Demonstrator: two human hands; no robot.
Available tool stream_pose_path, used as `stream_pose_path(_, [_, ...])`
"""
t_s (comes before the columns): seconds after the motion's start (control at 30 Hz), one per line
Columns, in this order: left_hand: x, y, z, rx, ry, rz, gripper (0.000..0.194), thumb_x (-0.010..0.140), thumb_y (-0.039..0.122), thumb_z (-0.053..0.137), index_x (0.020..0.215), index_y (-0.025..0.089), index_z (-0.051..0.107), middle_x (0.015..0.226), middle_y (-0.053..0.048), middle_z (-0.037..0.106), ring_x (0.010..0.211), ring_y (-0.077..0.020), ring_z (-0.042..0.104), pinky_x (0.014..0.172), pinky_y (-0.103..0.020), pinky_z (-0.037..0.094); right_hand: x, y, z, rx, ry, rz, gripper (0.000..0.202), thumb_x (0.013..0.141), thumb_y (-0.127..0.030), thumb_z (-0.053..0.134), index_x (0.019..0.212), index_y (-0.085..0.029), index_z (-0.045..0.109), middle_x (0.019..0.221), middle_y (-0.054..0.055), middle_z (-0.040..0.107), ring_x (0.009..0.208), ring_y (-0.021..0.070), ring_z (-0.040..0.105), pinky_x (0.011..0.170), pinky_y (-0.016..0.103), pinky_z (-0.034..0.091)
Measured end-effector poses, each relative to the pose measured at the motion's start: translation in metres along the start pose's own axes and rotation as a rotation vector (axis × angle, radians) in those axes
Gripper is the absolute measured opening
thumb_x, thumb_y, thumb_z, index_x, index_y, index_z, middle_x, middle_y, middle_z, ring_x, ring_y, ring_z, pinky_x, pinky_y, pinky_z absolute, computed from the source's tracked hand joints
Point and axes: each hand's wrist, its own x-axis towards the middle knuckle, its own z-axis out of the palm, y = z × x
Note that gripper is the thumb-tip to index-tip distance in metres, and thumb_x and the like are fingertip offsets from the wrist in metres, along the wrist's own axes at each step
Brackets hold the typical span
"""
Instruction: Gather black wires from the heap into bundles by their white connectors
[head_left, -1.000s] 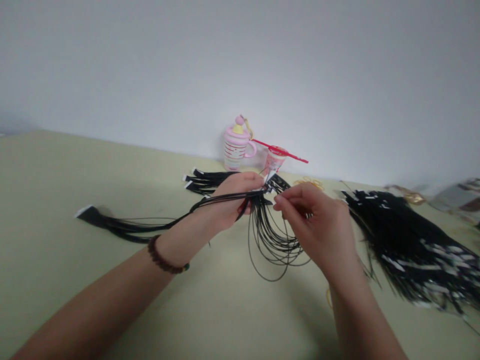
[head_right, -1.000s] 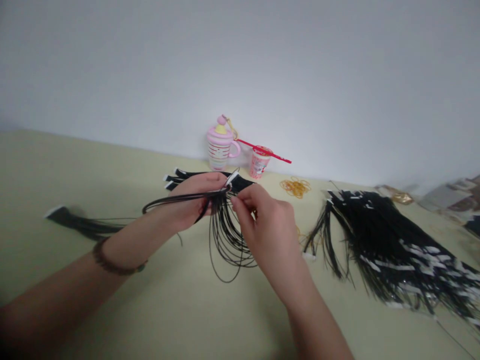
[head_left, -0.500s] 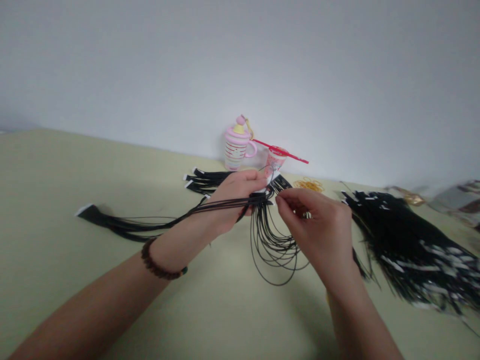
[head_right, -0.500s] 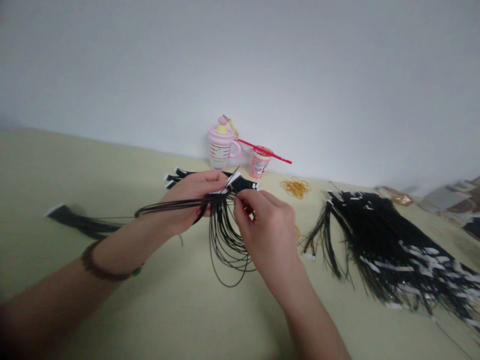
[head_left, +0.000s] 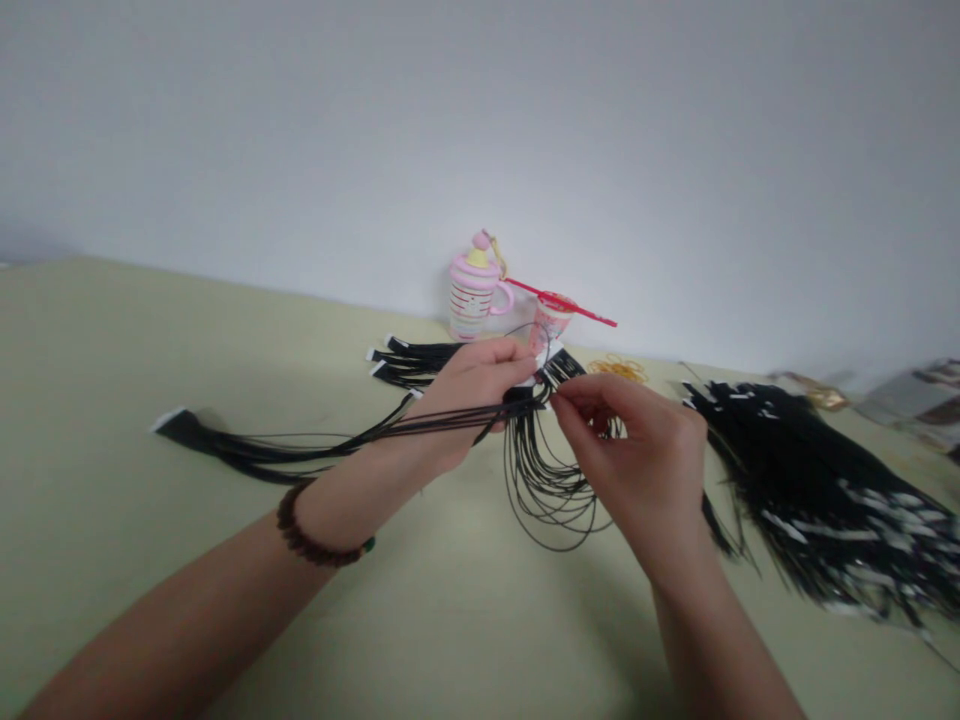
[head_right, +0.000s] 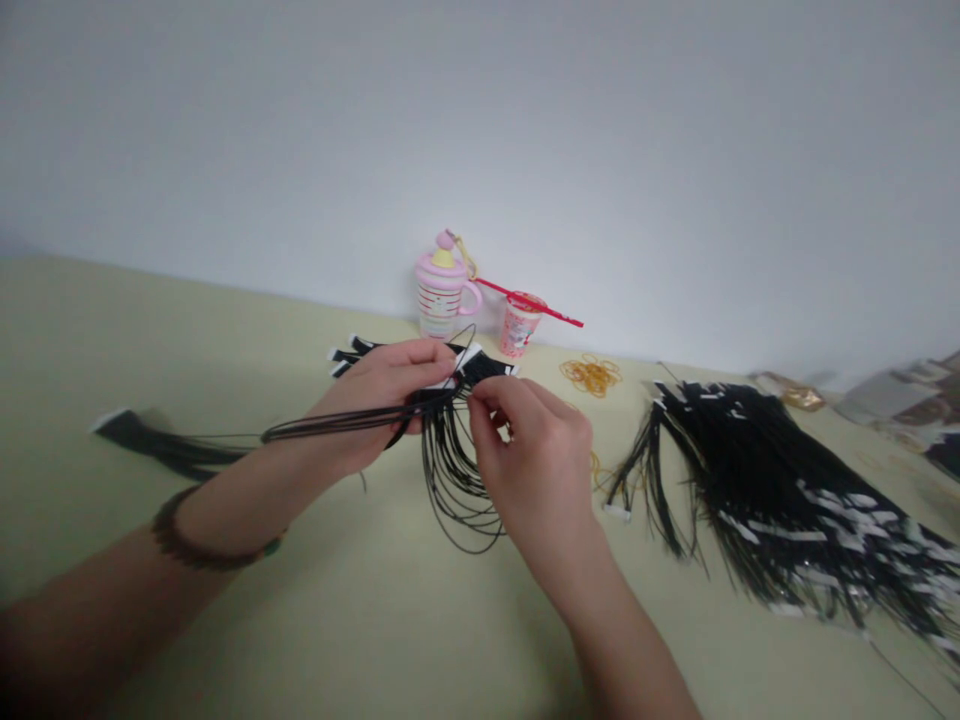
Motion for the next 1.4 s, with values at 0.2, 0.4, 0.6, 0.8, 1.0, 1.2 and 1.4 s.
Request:
stream_pose_path(0.2, [-0.0020, 0.0019, 0.0007, 0.032, 0.014, 0.005, 0.016, 0.071, 0.020, 0.056, 0.057, 0.015, 0.050, 0.052, 0.003, 0.039, 0.039, -0.0037, 0.034, 0.033, -0.015, 0.022, -0.0012, -0.0043, -0.0007, -0.022, 0.056, 0.054, 0.008, 0.071, -0.010, 0.061, 0.070, -0.017, 0.065, 0.060, -0.003, 0.063, 0.052, 0.0084, 0.057, 0.052, 0.020, 0.042])
stream_pose_path(0.4, [-0.0040, 0.0036, 0.0012, -0.004, -0.009, -0.012, 0.014, 0.068, 0.020, 0.059, 0.058, 0.015, 0.052, 0.053, 0.003, 0.040, 0.040, -0.0034, 0.034, 0.033, -0.014, 0.022, -0.0025, -0.0049, 0.0022, -0.015, 0.130, 0.030, 0.009, 0.071, -0.011, 0.061, 0.068, -0.018, 0.063, 0.058, -0.004, 0.062, 0.051, 0.0085, 0.056, 0.051, 0.021, 0.043])
stream_pose_path(0.6, [-0.0024, 0.0014, -0.0008, -0.008, -0.028, -0.033, 0.017, 0.070, 0.022, 0.058, 0.057, 0.015, 0.048, 0.052, 0.004, 0.040, 0.038, -0.0030, 0.034, 0.032, -0.014, 0.022, -0.0027, -0.0039, 0.0005, -0.023, 0.093, -0.007, 0.009, 0.072, -0.011, 0.060, 0.068, -0.018, 0.063, 0.058, -0.004, 0.062, 0.051, 0.0082, 0.056, 0.051, 0.020, 0.042])
stream_pose_path(0.8, [-0.0014, 0.0002, -0.0015, 0.020, -0.025, -0.027, 0.017, 0.070, 0.023, 0.056, 0.059, 0.016, 0.047, 0.052, 0.004, 0.038, 0.038, -0.0033, 0.033, 0.032, -0.015, 0.021, -0.0025, -0.0043, 0.0001, -0.016, 0.095, 0.009, 0.009, 0.070, -0.008, 0.062, 0.067, -0.017, 0.063, 0.059, -0.004, 0.062, 0.052, 0.0077, 0.055, 0.051, 0.020, 0.042])
stream_pose_path(1.0, [-0.0013, 0.0001, -0.0006, 0.053, 0.000, -0.024, 0.019, 0.070, 0.025, 0.056, 0.057, 0.017, 0.046, 0.052, 0.004, 0.037, 0.038, -0.0043, 0.032, 0.032, -0.016, 0.020, -0.0025, -0.0030, 0.0001, -0.029, 0.092, -0.014, 0.010, 0.071, -0.008, 0.060, 0.068, -0.018, 0.063, 0.058, -0.004, 0.061, 0.053, 0.0081, 0.054, 0.051, 0.020, 0.042])
stream_pose_path(1.2, [-0.0024, 0.0013, -0.0005, 0.094, 0.029, -0.021, 0.018, 0.071, 0.026, 0.055, 0.059, 0.017, 0.045, 0.053, 0.004, 0.035, 0.041, -0.0044, 0.031, 0.033, -0.015, 0.020, -0.0023, -0.0040, 0.0002, -0.044, 0.078, -0.017, 0.009, 0.071, -0.008, 0.061, 0.068, -0.017, 0.063, 0.058, -0.004, 0.060, 0.053, 0.0069, 0.054, 0.052, 0.019, 0.041])
stream_pose_path(1.4, [-0.0033, 0.0024, -0.0003, 0.099, 0.003, -0.020, 0.019, 0.072, 0.027, 0.055, 0.060, 0.017, 0.044, 0.053, 0.005, 0.036, 0.041, -0.0044, 0.032, 0.033, -0.014, 0.021, -0.0020, -0.0027, 0.0012, -0.056, 0.072, -0.035, 0.008, 0.070, -0.008, 0.063, 0.069, -0.016, 0.064, 0.059, -0.004, 0.060, 0.053, 0.0059, 0.054, 0.053, 0.017, 0.040])
